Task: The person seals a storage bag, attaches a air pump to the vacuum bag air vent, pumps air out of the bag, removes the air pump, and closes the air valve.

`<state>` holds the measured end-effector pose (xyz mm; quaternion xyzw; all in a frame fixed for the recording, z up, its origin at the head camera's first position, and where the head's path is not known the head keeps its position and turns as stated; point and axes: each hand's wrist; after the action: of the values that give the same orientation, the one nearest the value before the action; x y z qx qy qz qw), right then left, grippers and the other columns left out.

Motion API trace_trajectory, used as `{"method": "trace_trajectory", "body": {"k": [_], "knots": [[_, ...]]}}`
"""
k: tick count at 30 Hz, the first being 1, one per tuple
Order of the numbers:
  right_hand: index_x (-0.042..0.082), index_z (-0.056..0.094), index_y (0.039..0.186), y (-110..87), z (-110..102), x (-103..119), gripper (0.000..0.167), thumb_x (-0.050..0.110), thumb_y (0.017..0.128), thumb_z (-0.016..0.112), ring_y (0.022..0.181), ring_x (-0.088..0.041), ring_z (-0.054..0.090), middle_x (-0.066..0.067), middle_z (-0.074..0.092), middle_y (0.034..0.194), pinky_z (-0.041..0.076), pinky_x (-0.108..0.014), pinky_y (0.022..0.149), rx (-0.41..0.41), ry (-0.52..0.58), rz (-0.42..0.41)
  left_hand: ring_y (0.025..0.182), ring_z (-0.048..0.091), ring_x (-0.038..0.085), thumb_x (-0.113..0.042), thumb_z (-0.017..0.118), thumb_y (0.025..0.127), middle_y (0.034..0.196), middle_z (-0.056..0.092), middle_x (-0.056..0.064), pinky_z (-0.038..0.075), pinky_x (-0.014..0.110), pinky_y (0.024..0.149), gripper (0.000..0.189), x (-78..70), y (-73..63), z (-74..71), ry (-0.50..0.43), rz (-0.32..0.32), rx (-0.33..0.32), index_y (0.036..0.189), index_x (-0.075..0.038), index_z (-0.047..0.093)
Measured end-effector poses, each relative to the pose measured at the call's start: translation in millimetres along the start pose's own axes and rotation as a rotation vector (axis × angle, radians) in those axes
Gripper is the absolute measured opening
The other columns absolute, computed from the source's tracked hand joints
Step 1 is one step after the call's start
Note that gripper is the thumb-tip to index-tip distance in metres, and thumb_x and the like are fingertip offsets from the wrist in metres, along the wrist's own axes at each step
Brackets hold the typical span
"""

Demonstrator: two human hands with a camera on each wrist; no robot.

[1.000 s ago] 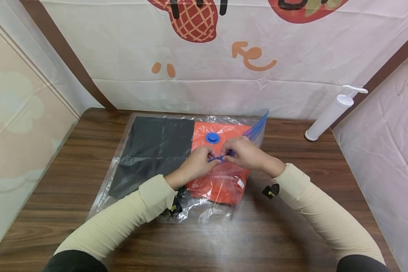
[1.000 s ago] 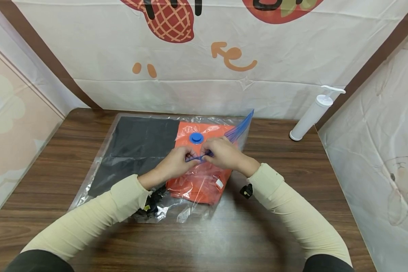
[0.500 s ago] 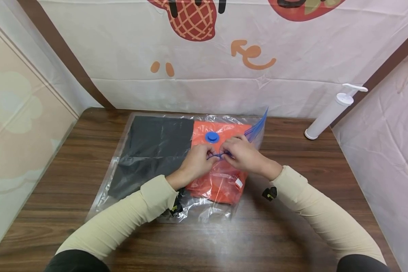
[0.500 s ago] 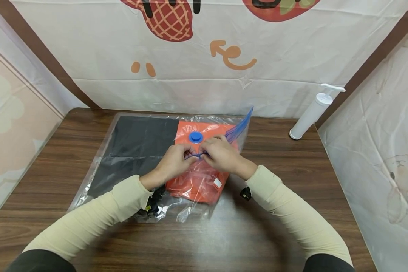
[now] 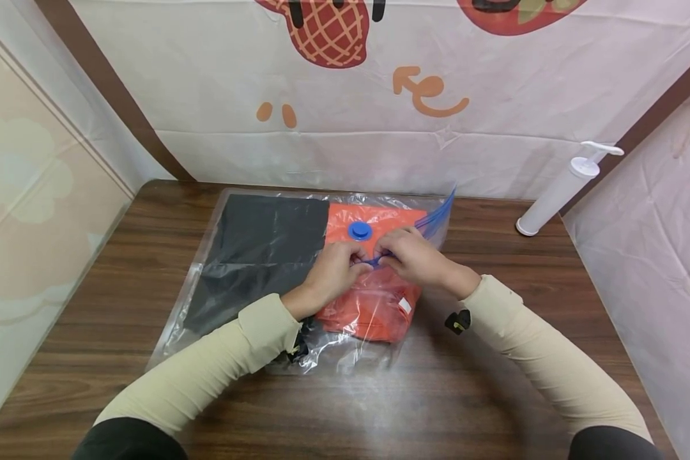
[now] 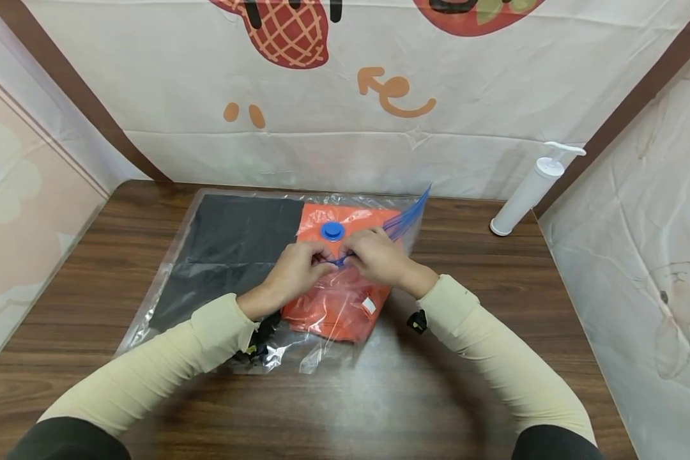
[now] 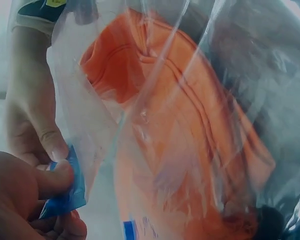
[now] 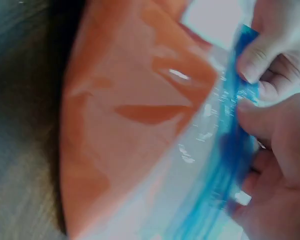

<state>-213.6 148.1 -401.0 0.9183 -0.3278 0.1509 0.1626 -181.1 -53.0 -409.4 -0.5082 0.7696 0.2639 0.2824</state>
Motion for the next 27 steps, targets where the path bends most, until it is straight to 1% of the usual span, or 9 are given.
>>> {"method": "trace_trajectory", "body": {"k": [2, 4, 9, 12, 15, 19, 23, 27], "knots": [[0.009, 0.069, 0.095, 0.3, 3, 0, 0.007, 0.002, 0.093, 0.071, 0.093, -0.021, 0.065, 0.0, 0.07, 0.09, 0.04, -0.051, 0.1, -0.01, -0.024, -0.016, 0.065, 0.06, 0.01, -0.011, 0.081, 0.088, 0.073, 0.068, 0.0, 0.049, 0.027, 0.063, 0.011, 0.1, 0.0, -0.1, 0.008, 0.007, -0.013, 0.082, -0.009, 0.072], [0.009, 0.069, 0.095, 0.3, 4, 0, 0.006, 0.003, 0.094, 0.071, 0.093, -0.021, 0.065, 0.0, 0.07, 0.09, 0.04, -0.05, 0.099, -0.019, -0.03, -0.02, 0.065, 0.059, 0.011, -0.011, 0.08, 0.088, 0.073, 0.068, 0.0, 0.049, 0.027, 0.062, 0.011, 0.7, 0.6, -0.3, 0.009, 0.01, -0.011, 0.081, -0.008, 0.072], [0.01, 0.071, 0.098, -0.9, -1, -4, 0.007, 0.008, 0.093, 0.075, 0.096, -0.02, 0.065, 0.001, 0.071, 0.095, 0.039, -0.052, 0.098, -0.007, 0.014, 0.019, 0.067, 0.058, 0.011, -0.009, 0.078, 0.09, 0.075, 0.067, 0.001, 0.048, 0.025, 0.062, 0.008, 3.5, 3.6, -0.6, 0.019, 0.004, 0.036, 0.084, -0.007, 0.072], [0.011, 0.071, 0.098, -2.4, -5, -8, 0.009, 0.009, 0.091, 0.077, 0.099, -0.023, 0.063, 0.0, 0.071, 0.097, 0.039, -0.054, 0.098, 0.006, 0.007, 0.038, 0.065, 0.056, 0.011, -0.007, 0.075, 0.09, 0.075, 0.065, 0.002, 0.046, 0.025, 0.06, 0.008, 2.3, 3.5, -0.7, 0.04, -0.02, 0.059, 0.085, -0.006, 0.07], [0.01, 0.07, 0.097, -3.4, -7, -10, 0.009, 0.008, 0.091, 0.077, 0.101, -0.025, 0.062, -0.001, 0.07, 0.096, 0.04, -0.054, 0.097, 0.01, -0.008, 0.036, 0.062, 0.053, 0.013, -0.008, 0.072, 0.091, 0.073, 0.062, 0.002, 0.044, 0.026, 0.057, 0.008, -1.4, 2.0, -0.4, 0.064, -0.052, 0.074, 0.085, -0.006, 0.066], [0.01, 0.07, 0.096, -3.3, -5, -9, 0.009, 0.007, 0.091, 0.076, 0.099, -0.025, 0.06, -0.001, 0.069, 0.095, 0.041, -0.053, 0.095, -0.003, -0.01, 0.031, 0.064, 0.053, 0.014, -0.01, 0.069, 0.093, 0.073, 0.06, 0.002, 0.043, 0.027, 0.058, 0.008, -5.7, 1.6, 1.5, 0.068, -0.054, 0.074, 0.087, -0.006, 0.066], [0.011, 0.069, 0.094, -3.7, -5, -9, 0.009, 0.006, 0.091, 0.076, 0.098, -0.024, 0.058, 0.0, 0.068, 0.093, 0.04, -0.053, 0.094, -0.015, -0.004, 0.034, 0.064, 0.055, 0.014, -0.01, 0.071, 0.094, 0.074, 0.062, 0.001, 0.045, 0.027, 0.059, 0.009, -6.4, 3.0, 3.1, 0.052, -0.043, 0.065, 0.087, -0.006, 0.067], [0.013, 0.068, 0.092, -4.1, -4, -9, 0.011, 0.006, 0.09, 0.077, 0.098, -0.023, 0.057, 0.002, 0.067, 0.093, 0.039, -0.054, 0.095, -0.012, -0.001, 0.029, 0.064, 0.053, 0.014, -0.009, 0.073, 0.094, 0.072, 0.059, 0.001, 0.043, 0.027, 0.058, 0.012, -5.2, 3.9, 4.2, 0.06, -0.041, 0.07, 0.085, -0.007, 0.065]]}}
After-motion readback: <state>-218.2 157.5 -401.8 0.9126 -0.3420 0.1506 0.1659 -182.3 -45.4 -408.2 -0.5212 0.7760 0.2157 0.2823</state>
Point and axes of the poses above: each hand's wrist, its own y-axis towards the middle knuckle, its own z-axis out of the palm, x = y × z
